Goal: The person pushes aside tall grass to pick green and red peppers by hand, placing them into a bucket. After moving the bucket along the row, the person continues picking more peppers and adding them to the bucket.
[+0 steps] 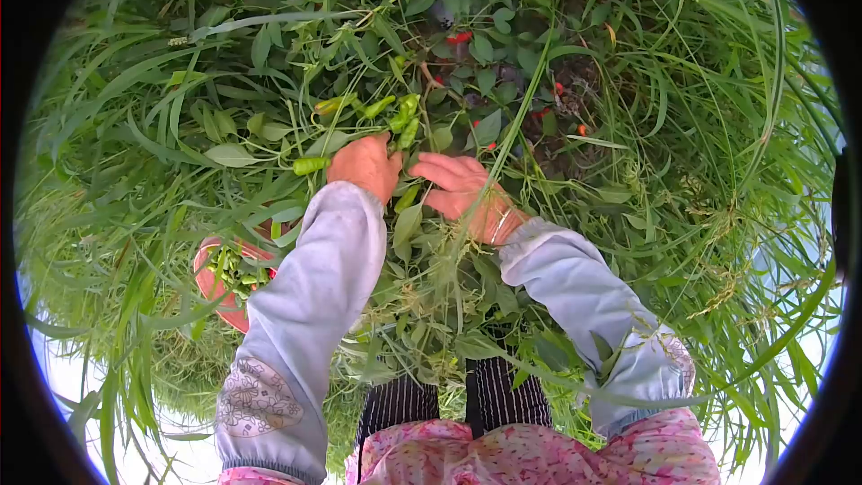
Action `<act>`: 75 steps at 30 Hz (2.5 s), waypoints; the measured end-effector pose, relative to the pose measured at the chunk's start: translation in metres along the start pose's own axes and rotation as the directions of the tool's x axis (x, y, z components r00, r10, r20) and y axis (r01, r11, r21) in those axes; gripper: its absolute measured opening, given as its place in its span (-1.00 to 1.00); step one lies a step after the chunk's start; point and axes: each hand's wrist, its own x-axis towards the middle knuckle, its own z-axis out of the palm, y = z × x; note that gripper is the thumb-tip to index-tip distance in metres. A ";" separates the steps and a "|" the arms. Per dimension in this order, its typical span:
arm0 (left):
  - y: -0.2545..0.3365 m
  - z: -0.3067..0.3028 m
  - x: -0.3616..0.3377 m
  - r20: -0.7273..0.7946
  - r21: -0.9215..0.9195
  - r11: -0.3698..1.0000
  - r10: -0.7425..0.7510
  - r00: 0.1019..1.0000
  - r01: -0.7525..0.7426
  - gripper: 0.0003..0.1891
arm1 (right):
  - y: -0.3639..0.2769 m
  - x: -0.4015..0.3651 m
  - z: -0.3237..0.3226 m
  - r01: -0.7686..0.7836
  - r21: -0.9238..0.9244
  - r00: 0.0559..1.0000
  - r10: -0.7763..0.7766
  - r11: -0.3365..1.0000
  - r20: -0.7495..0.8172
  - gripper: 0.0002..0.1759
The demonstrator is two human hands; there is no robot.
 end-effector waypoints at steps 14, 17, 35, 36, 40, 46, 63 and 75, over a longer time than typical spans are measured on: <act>-0.020 0.013 -0.024 -0.094 -0.519 0.847 0.079 0.992 -0.116 -0.67 | -0.002 0.002 0.005 -0.037 -0.008 0.999 0.037 0.999 0.018 -0.82; -0.033 0.027 -0.027 -0.349 -0.563 0.758 0.145 0.926 -0.331 -0.67 | -0.004 0.003 0.005 -0.039 -0.015 0.999 0.040 0.999 0.032 -0.80; -0.031 -0.109 -0.042 -0.387 -0.386 0.889 0.086 0.918 -0.246 -0.74 | -0.004 0.000 0.006 0.004 -0.049 0.997 0.000 0.999 0.071 -0.75; -0.045 -0.099 -0.023 -0.449 -0.121 0.977 0.106 0.887 -0.177 -0.74 | -0.004 0.000 0.006 0.015 -0.050 0.998 -0.012 0.999 0.057 -0.75; -0.046 -0.060 -0.036 0.075 -0.140 0.982 0.141 0.987 -0.130 -0.70 | -0.009 0.000 -0.005 -0.050 -0.054 0.996 0.054 0.997 0.073 -0.74; 0.008 0.039 -0.087 0.067 -0.278 0.939 0.228 0.971 -0.202 -0.64 | -0.018 -0.017 -0.043 -0.195 -0.090 0.981 0.192 0.977 -0.043 -0.72; 0.033 0.143 -0.079 -0.107 -0.724 0.663 0.165 0.980 -0.191 -0.80 | -0.065 0.145 -0.092 -0.302 -0.294 0.940 0.231 0.907 -0.253 -0.88; 0.042 0.187 -0.073 -0.302 -0.378 0.859 0.237 0.923 -0.344 -0.79 | -0.051 0.148 -0.018 0.024 -0.196 0.986 -0.055 0.980 -0.155 -0.72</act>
